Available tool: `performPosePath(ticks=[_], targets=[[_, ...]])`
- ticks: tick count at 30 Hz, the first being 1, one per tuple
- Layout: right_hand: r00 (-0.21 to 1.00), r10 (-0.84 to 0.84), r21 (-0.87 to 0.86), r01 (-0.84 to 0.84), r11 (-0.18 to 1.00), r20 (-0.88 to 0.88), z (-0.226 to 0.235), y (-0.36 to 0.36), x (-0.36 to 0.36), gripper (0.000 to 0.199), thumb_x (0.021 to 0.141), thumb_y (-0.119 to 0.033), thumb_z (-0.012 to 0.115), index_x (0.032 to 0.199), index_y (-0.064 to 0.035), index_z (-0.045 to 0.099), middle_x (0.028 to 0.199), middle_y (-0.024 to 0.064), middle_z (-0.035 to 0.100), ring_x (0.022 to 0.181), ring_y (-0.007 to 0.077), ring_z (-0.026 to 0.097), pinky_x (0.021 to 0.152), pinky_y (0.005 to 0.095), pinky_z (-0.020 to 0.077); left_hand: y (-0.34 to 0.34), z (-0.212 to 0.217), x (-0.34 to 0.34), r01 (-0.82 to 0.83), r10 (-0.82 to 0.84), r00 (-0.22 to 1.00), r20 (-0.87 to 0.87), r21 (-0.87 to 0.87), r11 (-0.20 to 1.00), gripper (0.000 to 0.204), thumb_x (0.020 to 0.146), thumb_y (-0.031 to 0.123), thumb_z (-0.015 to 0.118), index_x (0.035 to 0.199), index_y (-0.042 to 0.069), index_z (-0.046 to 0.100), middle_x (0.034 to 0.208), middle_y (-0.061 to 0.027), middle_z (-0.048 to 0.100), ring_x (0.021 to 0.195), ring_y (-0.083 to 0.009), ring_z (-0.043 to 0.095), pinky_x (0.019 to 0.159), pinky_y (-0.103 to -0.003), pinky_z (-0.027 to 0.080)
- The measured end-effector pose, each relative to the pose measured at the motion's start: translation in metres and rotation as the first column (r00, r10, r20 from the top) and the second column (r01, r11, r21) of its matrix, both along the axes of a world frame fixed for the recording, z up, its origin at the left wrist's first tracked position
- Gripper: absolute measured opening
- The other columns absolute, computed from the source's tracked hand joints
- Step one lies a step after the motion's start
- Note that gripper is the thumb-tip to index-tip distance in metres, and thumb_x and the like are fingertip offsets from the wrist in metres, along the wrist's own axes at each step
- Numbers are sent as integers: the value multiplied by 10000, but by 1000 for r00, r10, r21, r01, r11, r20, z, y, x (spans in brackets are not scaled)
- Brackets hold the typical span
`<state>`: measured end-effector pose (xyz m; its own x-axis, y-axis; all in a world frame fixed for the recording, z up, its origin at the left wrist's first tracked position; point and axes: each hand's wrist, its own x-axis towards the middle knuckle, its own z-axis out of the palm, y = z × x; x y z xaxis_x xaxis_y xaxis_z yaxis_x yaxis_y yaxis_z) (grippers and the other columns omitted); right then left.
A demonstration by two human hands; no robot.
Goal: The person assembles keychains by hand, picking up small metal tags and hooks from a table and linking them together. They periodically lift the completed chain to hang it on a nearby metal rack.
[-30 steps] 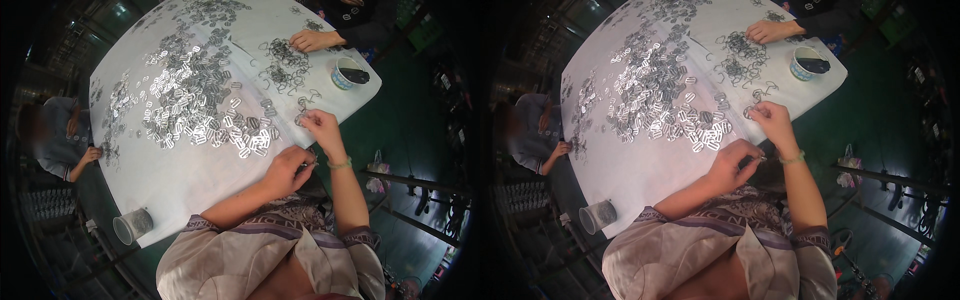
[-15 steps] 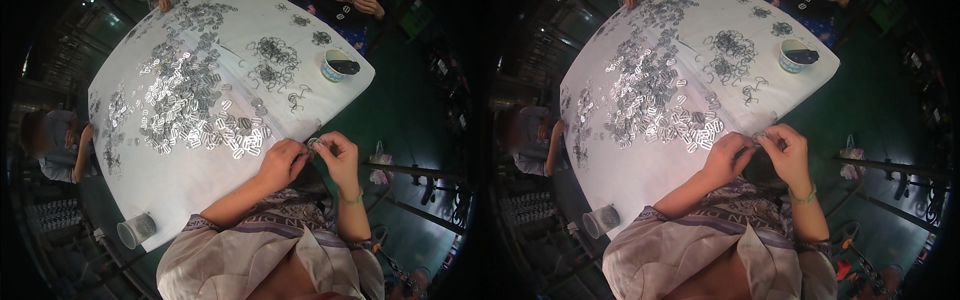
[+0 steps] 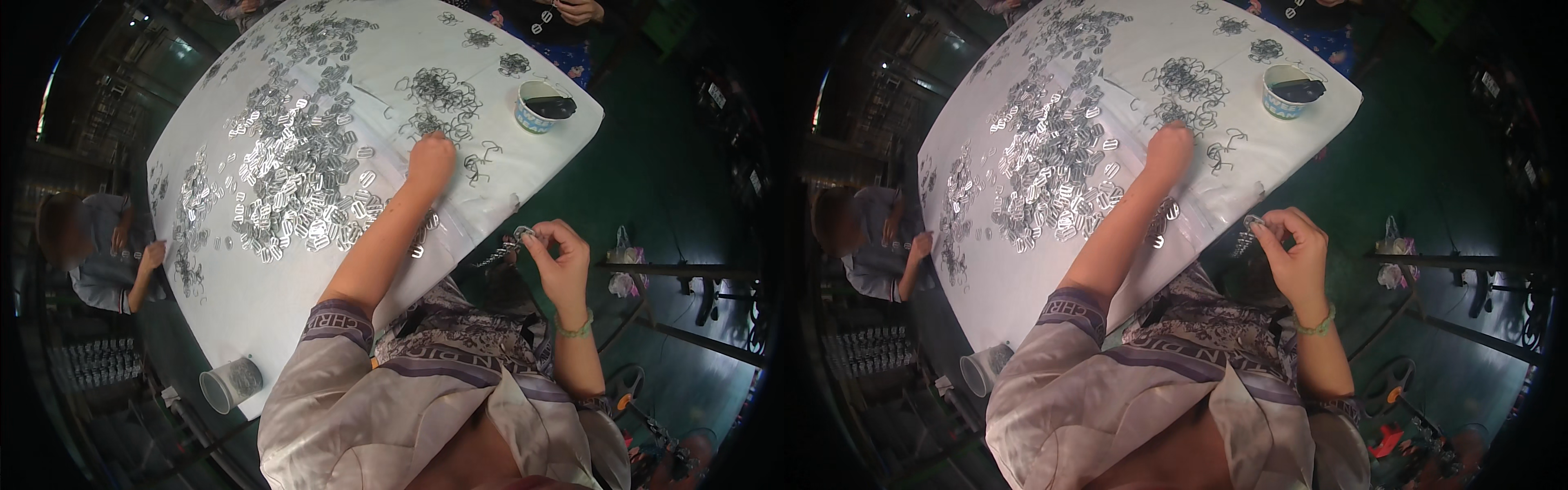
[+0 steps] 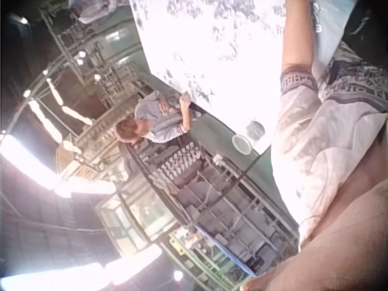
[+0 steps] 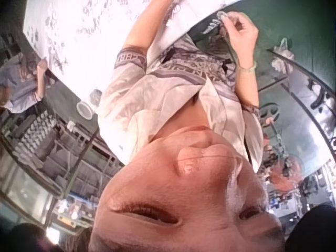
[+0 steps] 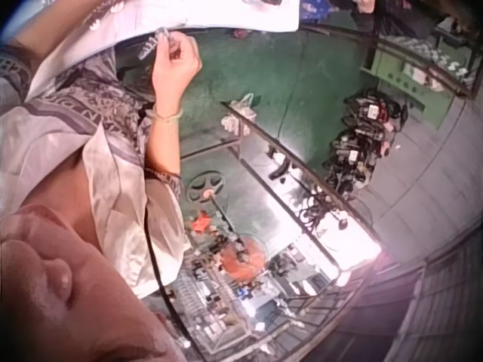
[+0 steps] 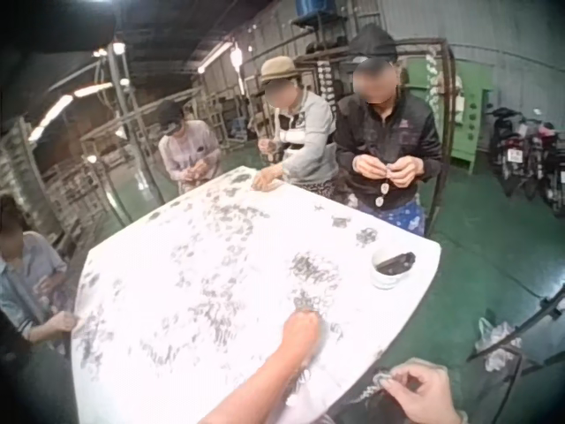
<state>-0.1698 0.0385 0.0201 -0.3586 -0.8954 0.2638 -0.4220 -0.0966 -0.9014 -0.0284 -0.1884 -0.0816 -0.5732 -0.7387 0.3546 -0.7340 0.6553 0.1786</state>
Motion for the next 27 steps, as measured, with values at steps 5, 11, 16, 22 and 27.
performPosePath(ticks=[5, 11, 16, 22, 27], targets=[[1000, -28, 0, 28, 1000, 3, 2, 4, -3, 106, 795, -15, 724, 785, 26, 627, 684, 43, 564, 601, 99, 488, 566, 242, 410, -2, 12, -13, 34, -37, 988, 147, 23, 999, 137, 787, 39, 570, 731, -10, 687, 811, -156, 646, 751, -328, 675, 649, -415, 564], [999, -33, -6, 33, 999, 6, 1, 2, 0, 105, 790, -11, 731, 783, 20, 630, 677, 33, 554, 588, 86, 476, 543, 236, 392, -45, -4, -21, 119, -119, 993, -7, -37, 992, 123, 774, 52, 581, 735, 7, 689, 824, -147, 658, 760, -319, 681, 665, -401, 564], [999, -53, -29, 53, 998, 8, 2, 3, -1, 101, 789, -9, 734, 784, 12, 635, 671, 22, 545, 577, 70, 461, 521, 231, 372, -52, 7, -36, 205, -193, 961, 198, -42, 978, 94, 755, 56, 603, 741, 20, 689, 832, -122, 666, 789, -311, 683, 705, -399, 559], [998, -67, -37, 67, 997, 0, -2, 3, -3, 97, 791, -12, 736, 785, 7, 641, 659, 17, 535, 565, 67, 455, 506, 228, 361, -43, 35, -23, 114, -84, 988, -127, 257, 960, 85, 757, 50, 628, 759, -16, 682, 837, -144, 706, 703, -236, 681, 631, -332, 547], [997, -64, -14, 65, 998, 43, -9, 2, -3, 88, 790, -14, 735, 793, 4, 649, 658, 23, 541, 556, 74, 467, 506, 234, 368, 8, 69, 3, 534, 96, 749, -655, 684, 496, 67, 817, 32, 635, 854, -20, 652, 789, -78, 691, 665, -122, 628, 619, -264, 511]])
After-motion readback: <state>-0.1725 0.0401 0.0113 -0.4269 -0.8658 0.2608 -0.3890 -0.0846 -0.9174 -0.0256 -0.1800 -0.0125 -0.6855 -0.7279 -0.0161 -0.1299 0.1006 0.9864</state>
